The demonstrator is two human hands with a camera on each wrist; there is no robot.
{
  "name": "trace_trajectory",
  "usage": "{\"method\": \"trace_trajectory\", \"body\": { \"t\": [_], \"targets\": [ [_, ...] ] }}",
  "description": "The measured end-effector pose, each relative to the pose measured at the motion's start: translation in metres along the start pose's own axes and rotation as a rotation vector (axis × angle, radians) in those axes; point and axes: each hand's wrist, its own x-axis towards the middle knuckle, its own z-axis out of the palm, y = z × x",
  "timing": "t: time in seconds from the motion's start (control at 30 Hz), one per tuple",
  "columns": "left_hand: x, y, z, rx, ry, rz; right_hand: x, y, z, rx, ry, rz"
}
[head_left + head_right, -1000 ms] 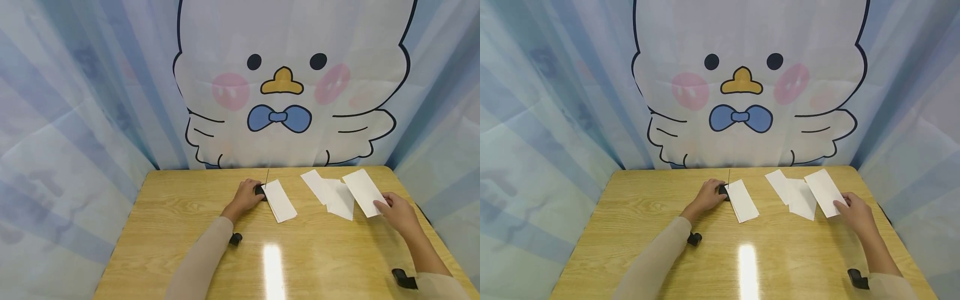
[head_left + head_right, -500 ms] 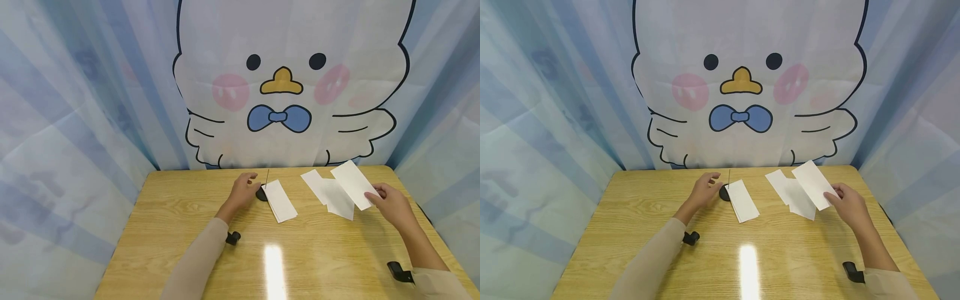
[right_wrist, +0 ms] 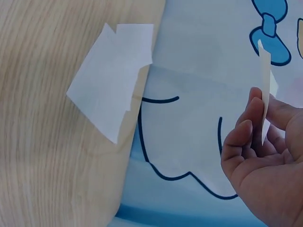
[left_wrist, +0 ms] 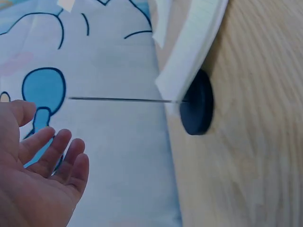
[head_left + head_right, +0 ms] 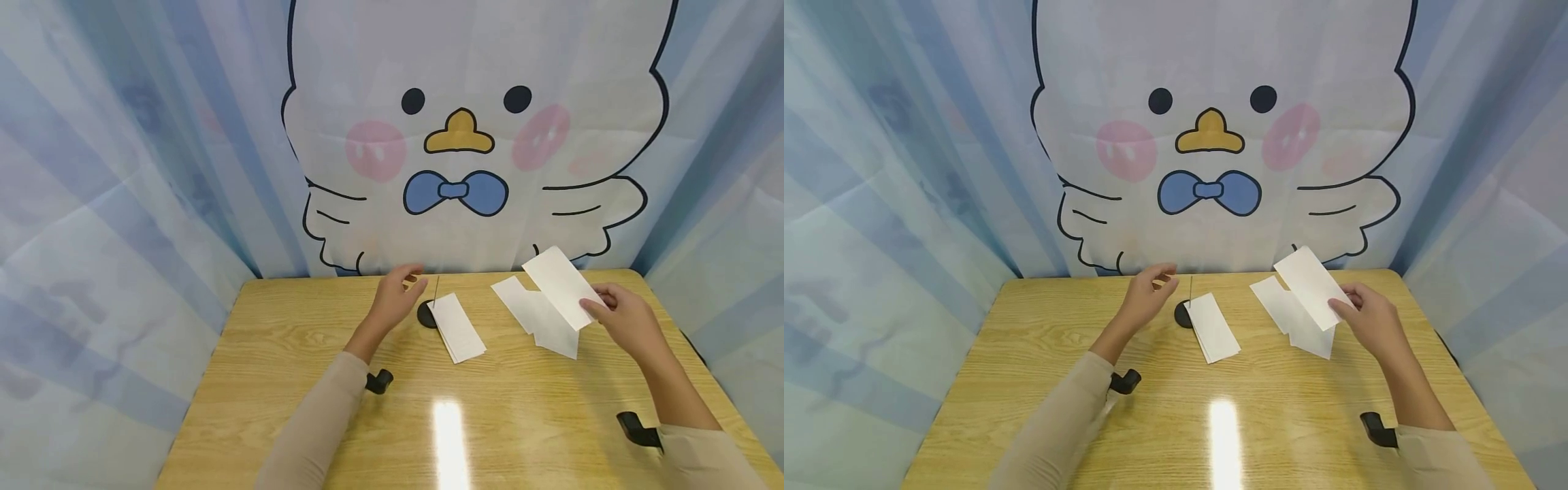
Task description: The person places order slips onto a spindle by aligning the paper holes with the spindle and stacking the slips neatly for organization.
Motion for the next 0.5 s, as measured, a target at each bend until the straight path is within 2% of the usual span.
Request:
{"method": "trace_trajectory", "body": {
  "t": [0.33,0.5],
  "targets": [
    [0.010,0.032,-0.003,-0.035,0.001,0.053,0.007,-0.028,-0.001,0.007,0.000,-0.034],
    [0.016,0.047,-0.001,-0.053,-0.002,0.079,0.011,-0.041,0.002,0.035,0.014,-0.092]
  ]
}}
